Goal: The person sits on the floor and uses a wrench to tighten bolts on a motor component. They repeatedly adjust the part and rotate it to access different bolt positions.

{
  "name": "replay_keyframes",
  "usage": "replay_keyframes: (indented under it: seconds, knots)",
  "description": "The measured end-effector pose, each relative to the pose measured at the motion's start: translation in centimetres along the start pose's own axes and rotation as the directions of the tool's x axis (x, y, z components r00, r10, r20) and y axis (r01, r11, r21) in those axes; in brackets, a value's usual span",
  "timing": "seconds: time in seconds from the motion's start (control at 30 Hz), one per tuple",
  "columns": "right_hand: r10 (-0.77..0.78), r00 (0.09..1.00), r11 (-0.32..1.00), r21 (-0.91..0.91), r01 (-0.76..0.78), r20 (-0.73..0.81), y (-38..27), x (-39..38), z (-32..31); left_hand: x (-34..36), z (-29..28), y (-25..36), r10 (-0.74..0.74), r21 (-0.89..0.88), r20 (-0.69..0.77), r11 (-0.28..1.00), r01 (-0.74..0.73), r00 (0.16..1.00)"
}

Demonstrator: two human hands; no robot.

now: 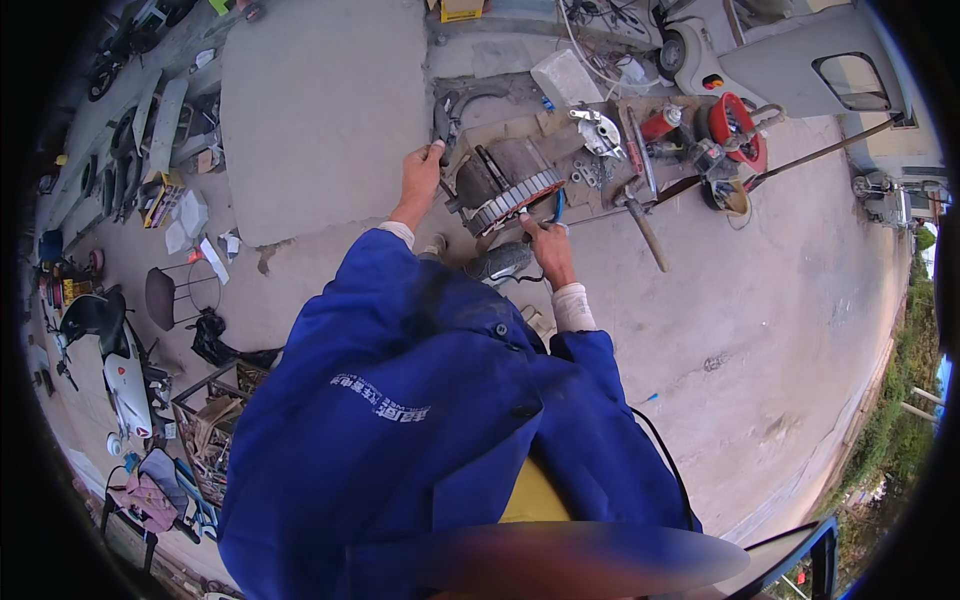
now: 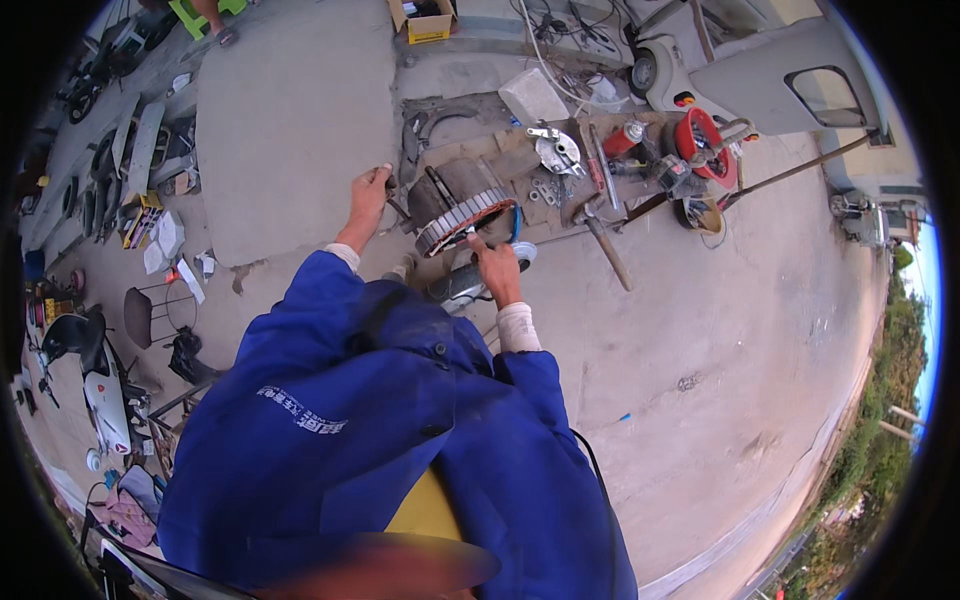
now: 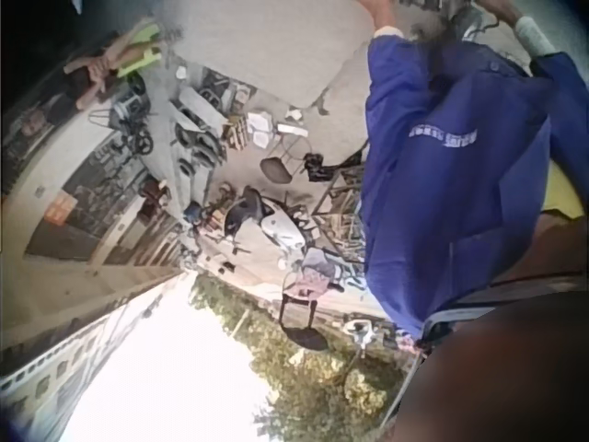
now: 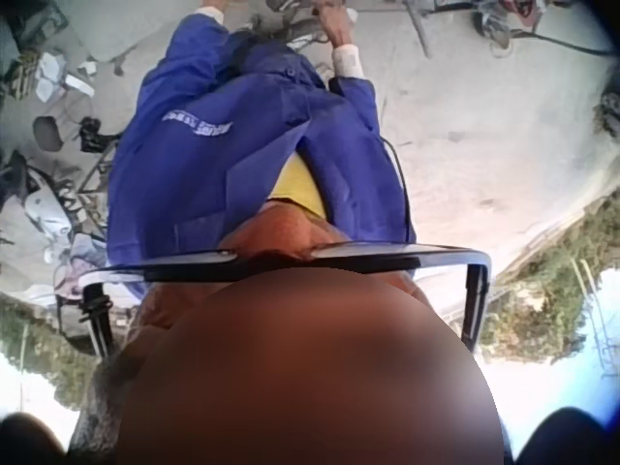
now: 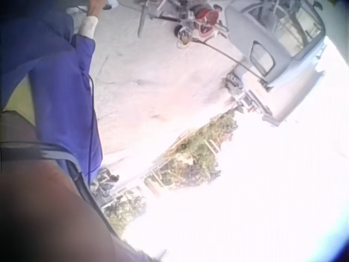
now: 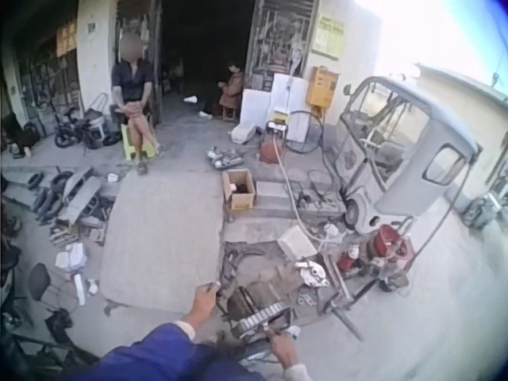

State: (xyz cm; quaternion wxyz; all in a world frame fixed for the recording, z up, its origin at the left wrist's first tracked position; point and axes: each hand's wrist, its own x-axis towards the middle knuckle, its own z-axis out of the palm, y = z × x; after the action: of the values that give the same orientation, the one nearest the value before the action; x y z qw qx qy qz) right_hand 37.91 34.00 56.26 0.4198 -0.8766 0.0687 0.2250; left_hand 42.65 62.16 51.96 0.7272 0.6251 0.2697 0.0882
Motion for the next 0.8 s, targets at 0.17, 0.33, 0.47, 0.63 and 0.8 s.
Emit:
replay_keyframes:
  seconds: [0.17,0.33,0.47,0.63,0.8]
  knots:
    - [0.029,0.999,0.998,0.059,-0.028,-0.013,1.4,-0.1,0.2,-0.7,-0.4,-0.4,0.005,0.125,0.087,0.992,-0.016,0.996]
    - [0.099,0.995,0.985,0.141,-0.096,-0.014,2.3,-0.1,0.8,-1.9,-0.6,1.7,0.001,0.122,0.169,0.992,-0.022,0.986]
    - [0.090,0.996,0.991,0.100,-0.089,0.001,1.0,-0.4,0.5,-1.7,-1.6,2.1,-0.009,0.179,0.238,0.983,-0.035,0.971]
    - [0.132,0.991,0.985,0.113,-0.131,0.006,0.1,-0.9,0.2,-0.9,-2.1,1.8,-0.041,0.180,0.270,0.984,-0.008,0.962]
    - [0.163,0.986,0.977,0.134,-0.167,0.036,0.9,-0.7,0.2,0.5,-1.5,3.0,-0.120,0.186,0.349,0.981,0.057,0.929]
